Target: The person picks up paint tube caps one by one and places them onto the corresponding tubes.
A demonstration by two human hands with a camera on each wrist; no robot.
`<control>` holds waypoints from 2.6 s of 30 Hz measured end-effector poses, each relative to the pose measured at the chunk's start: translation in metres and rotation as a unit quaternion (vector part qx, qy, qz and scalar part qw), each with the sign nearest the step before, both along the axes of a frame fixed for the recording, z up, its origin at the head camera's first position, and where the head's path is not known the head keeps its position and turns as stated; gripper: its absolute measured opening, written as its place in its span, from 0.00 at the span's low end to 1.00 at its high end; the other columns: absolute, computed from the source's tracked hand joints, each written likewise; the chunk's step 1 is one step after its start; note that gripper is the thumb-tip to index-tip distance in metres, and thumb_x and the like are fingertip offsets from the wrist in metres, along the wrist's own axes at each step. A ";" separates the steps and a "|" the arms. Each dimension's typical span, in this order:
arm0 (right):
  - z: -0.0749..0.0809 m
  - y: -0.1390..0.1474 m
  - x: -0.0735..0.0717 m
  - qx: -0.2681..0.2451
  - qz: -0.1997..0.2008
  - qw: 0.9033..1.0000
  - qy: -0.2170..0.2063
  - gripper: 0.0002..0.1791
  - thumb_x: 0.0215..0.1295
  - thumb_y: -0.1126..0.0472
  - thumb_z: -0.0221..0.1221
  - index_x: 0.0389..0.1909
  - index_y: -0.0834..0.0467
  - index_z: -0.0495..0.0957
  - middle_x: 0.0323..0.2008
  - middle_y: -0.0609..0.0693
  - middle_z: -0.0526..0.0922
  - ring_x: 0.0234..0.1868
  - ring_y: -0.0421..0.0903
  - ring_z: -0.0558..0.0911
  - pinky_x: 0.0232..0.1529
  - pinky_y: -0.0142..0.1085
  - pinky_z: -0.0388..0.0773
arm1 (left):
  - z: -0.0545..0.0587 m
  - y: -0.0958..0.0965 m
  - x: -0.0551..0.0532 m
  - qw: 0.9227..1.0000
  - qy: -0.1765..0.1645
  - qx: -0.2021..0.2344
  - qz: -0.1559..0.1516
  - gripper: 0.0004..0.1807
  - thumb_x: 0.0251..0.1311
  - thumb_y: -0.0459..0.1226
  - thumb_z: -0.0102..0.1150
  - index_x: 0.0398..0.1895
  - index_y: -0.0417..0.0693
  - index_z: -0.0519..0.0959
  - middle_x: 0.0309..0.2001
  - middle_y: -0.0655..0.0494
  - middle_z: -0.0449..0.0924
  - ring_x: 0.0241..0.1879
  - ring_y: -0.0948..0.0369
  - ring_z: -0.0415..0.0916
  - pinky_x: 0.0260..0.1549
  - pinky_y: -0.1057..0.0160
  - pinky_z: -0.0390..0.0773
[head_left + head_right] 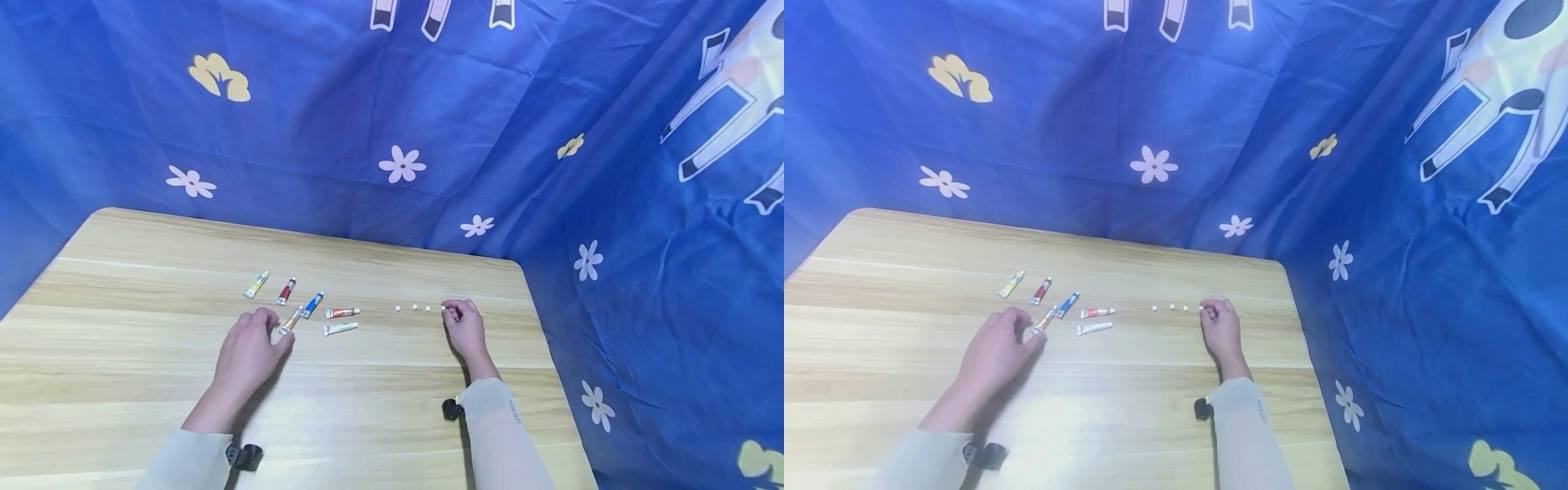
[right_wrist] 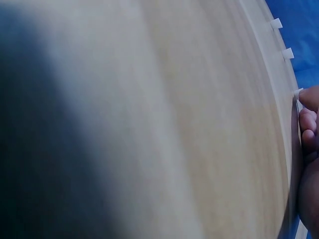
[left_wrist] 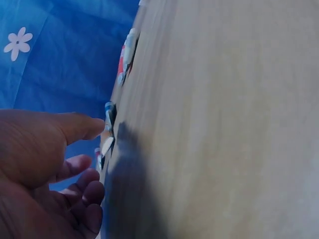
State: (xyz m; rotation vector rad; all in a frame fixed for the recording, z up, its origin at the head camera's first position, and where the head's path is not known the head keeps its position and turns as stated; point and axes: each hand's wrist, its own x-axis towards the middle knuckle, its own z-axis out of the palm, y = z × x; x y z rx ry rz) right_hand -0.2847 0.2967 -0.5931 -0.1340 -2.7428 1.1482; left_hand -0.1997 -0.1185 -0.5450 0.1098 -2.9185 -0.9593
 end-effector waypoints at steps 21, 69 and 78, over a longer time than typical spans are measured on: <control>0.000 -0.003 0.002 0.007 -0.015 1.000 0.000 0.07 0.75 0.65 0.66 0.48 0.59 0.90 0.41 0.51 0.81 0.39 0.42 0.78 0.39 0.24 0.75 | -0.001 0.012 -0.014 0.999 -0.034 -0.016 -0.009 0.18 0.70 0.40 0.67 0.51 0.32 0.79 0.40 0.34 0.82 0.36 0.42 0.79 0.38 0.43 0.78; 0.009 0.012 0.013 -0.392 -0.105 0.914 0.013 0.11 0.77 0.71 0.59 0.53 0.75 0.80 0.38 0.55 0.91 0.35 0.38 0.88 0.44 0.28 0.88 | 0.015 0.011 0.015 0.996 -0.037 0.085 -0.012 0.15 0.83 0.41 0.47 0.54 0.36 0.74 0.38 0.45 0.82 0.33 0.53 0.77 0.35 0.54 0.78; 0.005 0.016 0.019 -0.427 -0.121 0.896 0.007 0.09 0.77 0.70 0.60 0.50 0.72 0.80 0.33 0.46 0.88 0.34 0.38 0.85 0.41 0.28 0.86 | 0.015 0.018 0.025 0.995 -0.035 0.095 -0.015 0.15 0.83 0.44 0.52 0.53 0.39 0.76 0.36 0.49 0.81 0.32 0.56 0.74 0.33 0.59 0.75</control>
